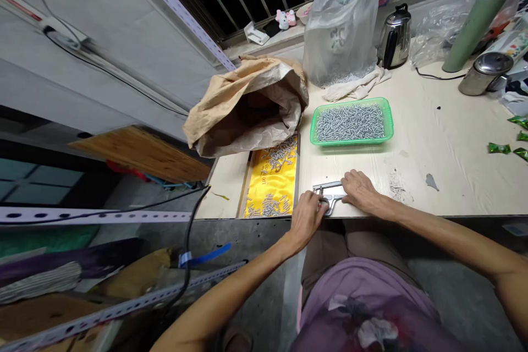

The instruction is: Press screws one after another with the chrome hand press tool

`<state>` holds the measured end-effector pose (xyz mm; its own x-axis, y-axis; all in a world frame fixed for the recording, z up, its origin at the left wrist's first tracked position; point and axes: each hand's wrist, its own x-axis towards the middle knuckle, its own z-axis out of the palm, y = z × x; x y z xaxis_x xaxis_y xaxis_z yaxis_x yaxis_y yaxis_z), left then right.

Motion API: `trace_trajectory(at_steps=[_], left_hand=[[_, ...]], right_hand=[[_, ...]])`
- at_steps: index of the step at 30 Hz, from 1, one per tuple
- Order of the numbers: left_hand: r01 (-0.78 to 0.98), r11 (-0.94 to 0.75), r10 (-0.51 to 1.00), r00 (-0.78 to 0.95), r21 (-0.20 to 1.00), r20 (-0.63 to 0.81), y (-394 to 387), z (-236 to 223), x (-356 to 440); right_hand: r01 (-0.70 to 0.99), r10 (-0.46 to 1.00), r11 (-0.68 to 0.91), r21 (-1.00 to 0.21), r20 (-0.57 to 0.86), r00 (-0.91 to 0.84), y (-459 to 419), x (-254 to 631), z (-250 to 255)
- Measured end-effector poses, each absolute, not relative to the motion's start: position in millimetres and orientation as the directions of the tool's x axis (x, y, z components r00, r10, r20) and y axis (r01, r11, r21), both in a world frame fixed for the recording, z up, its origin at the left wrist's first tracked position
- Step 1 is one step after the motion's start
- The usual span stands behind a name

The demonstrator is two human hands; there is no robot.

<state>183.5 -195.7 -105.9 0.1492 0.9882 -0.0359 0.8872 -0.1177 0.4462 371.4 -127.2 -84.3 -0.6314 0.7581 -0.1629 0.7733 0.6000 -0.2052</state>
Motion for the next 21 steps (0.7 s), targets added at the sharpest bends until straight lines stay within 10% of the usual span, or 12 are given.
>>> trace_trajectory(at_steps=[6,21], left_hand=[[0.799,-0.465,0.85,0.524,0.382,-0.062,-154.0,-118.4,194.9],[0.771,-0.51,0.768,0.608,0.381,-0.201,-132.5,-105.4,213.5]], right_hand=[[0.768,0.751,0.581,-0.269,-0.185,-0.633,-132.5,382.5,-79.9],[0.812,0.782,0.557,-0.176,-0.216,-0.584,-145.1,381.0,-80.7]])
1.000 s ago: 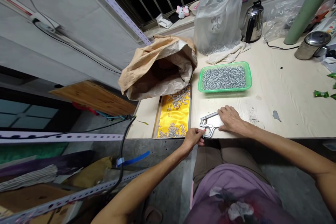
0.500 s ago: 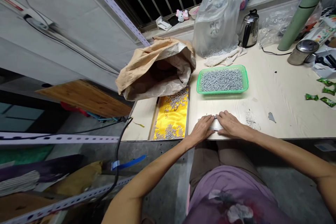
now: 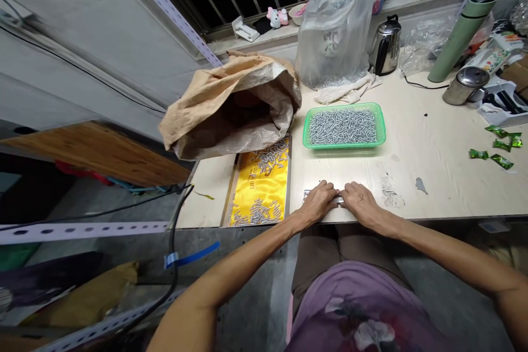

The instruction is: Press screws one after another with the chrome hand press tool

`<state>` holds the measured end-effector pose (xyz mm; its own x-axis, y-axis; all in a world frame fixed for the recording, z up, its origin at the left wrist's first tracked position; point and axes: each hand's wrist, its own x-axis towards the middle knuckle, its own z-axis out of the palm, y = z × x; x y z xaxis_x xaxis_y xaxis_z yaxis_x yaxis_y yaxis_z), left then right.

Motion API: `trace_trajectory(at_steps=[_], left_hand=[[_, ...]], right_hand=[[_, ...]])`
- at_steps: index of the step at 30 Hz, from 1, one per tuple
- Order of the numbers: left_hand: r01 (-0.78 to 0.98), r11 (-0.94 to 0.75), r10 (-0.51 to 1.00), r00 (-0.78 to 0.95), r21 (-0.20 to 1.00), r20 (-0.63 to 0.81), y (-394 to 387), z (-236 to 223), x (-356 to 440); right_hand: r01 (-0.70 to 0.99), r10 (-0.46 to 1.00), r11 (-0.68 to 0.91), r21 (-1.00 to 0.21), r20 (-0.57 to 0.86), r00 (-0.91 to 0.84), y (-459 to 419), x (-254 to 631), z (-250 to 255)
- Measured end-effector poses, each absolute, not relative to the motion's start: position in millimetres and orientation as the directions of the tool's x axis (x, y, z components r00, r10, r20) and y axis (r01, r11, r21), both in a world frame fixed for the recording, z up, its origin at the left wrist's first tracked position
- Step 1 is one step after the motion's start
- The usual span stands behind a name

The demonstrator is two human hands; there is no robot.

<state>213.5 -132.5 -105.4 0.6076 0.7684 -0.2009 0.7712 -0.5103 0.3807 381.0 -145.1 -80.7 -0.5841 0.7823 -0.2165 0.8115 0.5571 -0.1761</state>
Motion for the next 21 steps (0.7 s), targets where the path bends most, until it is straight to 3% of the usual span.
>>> trace_trajectory(at_steps=[8,14,21], left_hand=[[0.779,-0.519,0.786,0.597,0.352,-0.162,-130.8,-112.1,212.8],[0.753,-0.544,0.834,0.534,0.37,0.139,-173.0,-134.0,213.4],[0.672,-0.624,0.775,0.599,0.399,0.201,-212.3,-147.0,235.4]], right_hand=[[0.768,0.783,0.588,-0.255,-0.058,-0.619,-139.0,394.2,-97.5],[0.696,0.739,0.624,-0.354,-0.02,-0.673,-116.4,410.8,-97.1],[0.868,0.857,0.478,-0.137,-0.143,-0.495,-83.7,382.2,-84.4]])
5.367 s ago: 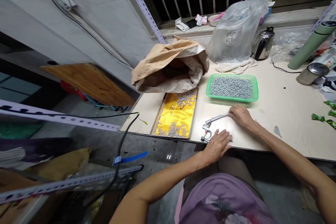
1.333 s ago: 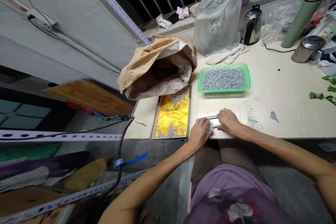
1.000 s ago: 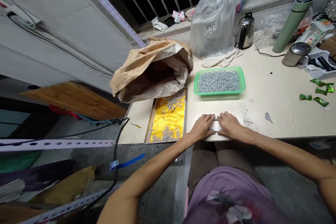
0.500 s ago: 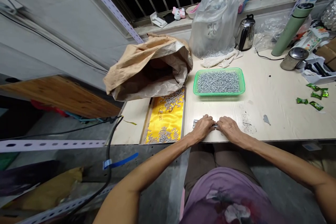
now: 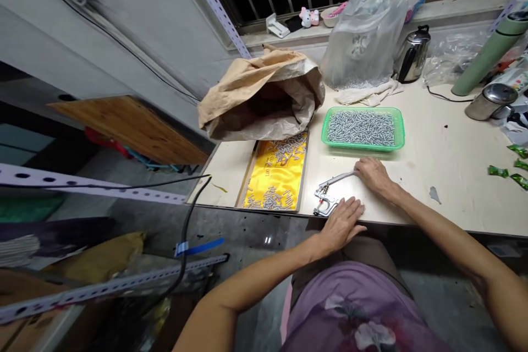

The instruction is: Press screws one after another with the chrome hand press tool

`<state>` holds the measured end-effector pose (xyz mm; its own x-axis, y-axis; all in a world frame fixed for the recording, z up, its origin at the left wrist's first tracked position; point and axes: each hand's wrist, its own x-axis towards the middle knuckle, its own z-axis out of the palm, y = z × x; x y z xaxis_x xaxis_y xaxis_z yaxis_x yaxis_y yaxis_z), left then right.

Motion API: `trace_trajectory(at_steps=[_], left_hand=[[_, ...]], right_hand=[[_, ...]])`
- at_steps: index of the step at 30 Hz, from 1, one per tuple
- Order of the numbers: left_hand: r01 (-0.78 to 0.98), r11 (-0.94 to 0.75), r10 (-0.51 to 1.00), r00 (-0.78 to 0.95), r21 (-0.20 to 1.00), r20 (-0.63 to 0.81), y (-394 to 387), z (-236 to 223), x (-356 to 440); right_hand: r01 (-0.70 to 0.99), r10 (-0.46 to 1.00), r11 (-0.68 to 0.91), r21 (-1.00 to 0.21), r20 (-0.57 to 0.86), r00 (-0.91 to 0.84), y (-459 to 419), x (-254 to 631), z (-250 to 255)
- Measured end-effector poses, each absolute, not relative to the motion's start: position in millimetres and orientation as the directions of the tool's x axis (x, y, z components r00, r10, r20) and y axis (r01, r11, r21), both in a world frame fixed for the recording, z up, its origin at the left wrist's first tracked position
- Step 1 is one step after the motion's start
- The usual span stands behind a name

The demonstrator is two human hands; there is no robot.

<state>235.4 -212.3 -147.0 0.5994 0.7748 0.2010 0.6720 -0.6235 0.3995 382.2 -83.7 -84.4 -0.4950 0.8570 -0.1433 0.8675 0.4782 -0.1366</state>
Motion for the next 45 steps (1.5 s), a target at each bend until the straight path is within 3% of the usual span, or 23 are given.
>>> trace_trajectory(at_steps=[3,6,8,11,14,18,21,24,27,29,32,34,36,40,45], left_hand=[[0.673,-0.614,0.78,0.599,0.412,0.184,-210.7,-147.1,238.1],[0.665,-0.631,0.768,0.608,0.4,0.2,-214.6,-145.4,236.1],[0.635,-0.674,0.735,0.631,0.378,0.25,-223.2,-140.4,229.1],[0.646,-0.685,0.728,0.577,0.338,0.371,-237.0,-125.0,203.2],[0.845,-0.452,0.851,0.312,0.286,0.423,-236.3,-105.7,160.6],[0.992,-0.011,0.979,-0.015,0.127,0.202,-208.2,-91.5,108.1],[0.999,0.032,0.999,-0.031,0.009,-0.037,-187.7,-93.8,90.0],[0.999,-0.028,0.993,0.025,-0.028,-0.118,-181.4,-102.3,84.5],[0.998,-0.065,0.996,0.064,-0.018,-0.055,-182.8,-111.1,79.5],[0.996,-0.072,0.997,0.071,0.057,0.017,-183.4,-112.3,78.5],[0.95,-0.024,0.998,0.007,0.311,0.054,-183.8,-101.8,90.8],[0.85,0.071,0.997,-0.057,0.522,-0.041,-182.3,-90.9,108.8],[0.728,0.197,0.977,-0.095,0.657,-0.189,-178.4,-83.0,129.9],[0.604,0.392,0.901,-0.1,0.694,-0.422,-170.7,-82.1,162.6],[0.508,0.545,0.814,-0.13,0.667,-0.566,-171.7,-95.5,177.6]], right_hand=[[0.772,0.765,0.63,-0.081,-0.103,-0.636,-89.9,353.6,-72.8],[0.475,0.458,0.868,-0.142,-0.136,-0.878,-107.1,324.0,-69.8],[0.337,0.314,0.928,-0.158,-0.154,-0.937,-116.8,309.3,-73.9],[0.262,0.245,0.952,-0.159,-0.12,-0.962,-122.9,297.6,-84.9],[0.262,0.27,0.93,-0.258,-0.006,-0.963,-123.2,293.4,-93.3],[0.317,0.444,0.86,-0.4,0.282,-0.85,-113.1,297.2,-85.4],[0.401,0.565,0.821,-0.406,0.483,-0.669,-85.9,312.5,-63.8],[0.636,0.681,0.707,-0.309,0.541,-0.494,-54.0,338.1,-37.4],[0.824,0.786,0.529,-0.204,0.484,-0.385,-46.6,362.7,-22.2],[0.83,0.823,0.524,-0.192,0.364,-0.436,-61.2,372.1,-26.4],[0.698,0.753,0.642,-0.318,0.09,-0.652,-102.1,376.1,-50.2],[0.66,0.703,0.651,-0.374,-0.032,-0.711,-130.0,375.7,-67.3],[0.698,0.706,0.629,-0.342,-0.126,-0.697,-149.0,374.8,-79.6],[0.751,0.703,0.619,-0.229,-0.266,-0.66,-153.8,376.2,-90.5],[0.777,0.742,0.61,-0.153,-0.232,-0.629,-139.8,388.5,-96.3]])
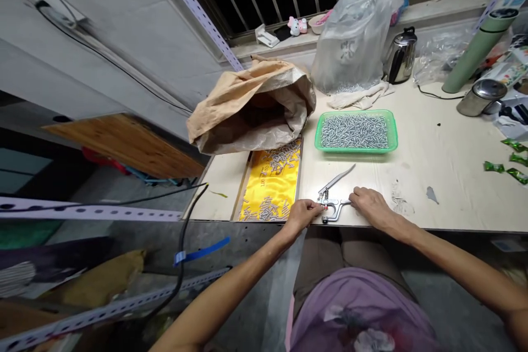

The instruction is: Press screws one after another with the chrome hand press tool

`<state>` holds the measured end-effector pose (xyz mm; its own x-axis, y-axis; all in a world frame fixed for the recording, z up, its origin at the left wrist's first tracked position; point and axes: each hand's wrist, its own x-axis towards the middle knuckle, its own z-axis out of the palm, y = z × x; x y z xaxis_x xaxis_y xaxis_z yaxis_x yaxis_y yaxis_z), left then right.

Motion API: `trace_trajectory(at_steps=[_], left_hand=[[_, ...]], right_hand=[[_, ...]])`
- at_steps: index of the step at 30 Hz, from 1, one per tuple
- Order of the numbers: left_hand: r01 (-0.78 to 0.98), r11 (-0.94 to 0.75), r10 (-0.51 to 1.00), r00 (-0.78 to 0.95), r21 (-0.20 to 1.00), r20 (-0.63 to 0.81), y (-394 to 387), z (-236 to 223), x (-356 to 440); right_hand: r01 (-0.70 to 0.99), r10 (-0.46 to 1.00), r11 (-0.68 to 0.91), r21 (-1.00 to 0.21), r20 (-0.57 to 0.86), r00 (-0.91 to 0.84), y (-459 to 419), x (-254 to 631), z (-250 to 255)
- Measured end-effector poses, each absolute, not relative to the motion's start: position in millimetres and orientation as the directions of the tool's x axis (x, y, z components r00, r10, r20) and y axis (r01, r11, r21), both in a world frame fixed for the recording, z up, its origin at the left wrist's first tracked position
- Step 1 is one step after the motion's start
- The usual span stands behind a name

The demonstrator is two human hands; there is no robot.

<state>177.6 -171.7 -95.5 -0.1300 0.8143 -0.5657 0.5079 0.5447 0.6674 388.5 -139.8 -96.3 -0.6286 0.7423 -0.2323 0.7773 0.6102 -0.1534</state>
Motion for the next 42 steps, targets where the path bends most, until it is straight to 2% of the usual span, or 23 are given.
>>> trace_trajectory(at_steps=[5,10,16,22,25,29,34,39,42], left_hand=[[0.369,0.633,0.756,-0.103,0.681,-0.647,-176.3,-105.9,182.8],[0.355,0.675,0.718,-0.11,0.647,-0.688,-175.5,-108.2,182.8],[0.349,0.73,0.655,-0.116,0.587,-0.746,-172.9,-107.5,183.9],[0.371,0.769,0.577,-0.051,0.521,-0.815,-170.1,-105.8,181.9],[0.38,0.772,0.566,-0.05,0.509,-0.823,-168.9,-105.2,181.2],[0.369,0.777,0.564,-0.048,0.51,-0.824,-168.7,-103.7,182.0],[0.369,0.784,0.557,-0.063,0.499,-0.828,-169.6,-103.2,184.0],[0.351,0.781,0.565,-0.045,0.516,-0.824,-171.2,-103.1,182.2],[0.45,0.71,0.631,-0.064,0.542,-0.773,-174.9,-99.7,178.6]], right_hand=[[0.761,0.739,0.622,-0.182,-0.183,-0.648,-140.2,395.2,-104.4],[0.752,0.746,0.621,-0.221,-0.128,-0.654,-142.9,396.1,-108.8],[0.769,0.753,0.599,-0.223,-0.169,-0.635,-142.8,393.8,-101.5],[0.768,0.741,0.586,-0.257,-0.212,-0.637,-142.7,395.4,-91.6],[0.741,0.716,0.598,-0.306,-0.211,-0.665,-132.4,399.0,-87.2],[0.702,0.698,0.654,-0.282,-0.135,-0.703,-102.6,398.9,-92.3],[0.612,0.581,0.744,-0.267,-0.193,-0.791,-72.9,390.9,-102.2],[0.636,0.589,0.738,-0.226,-0.246,-0.77,-77.2,384.9,-91.7],[0.664,0.609,0.717,-0.213,-0.274,-0.745,-87.1,384.8,-83.5]])
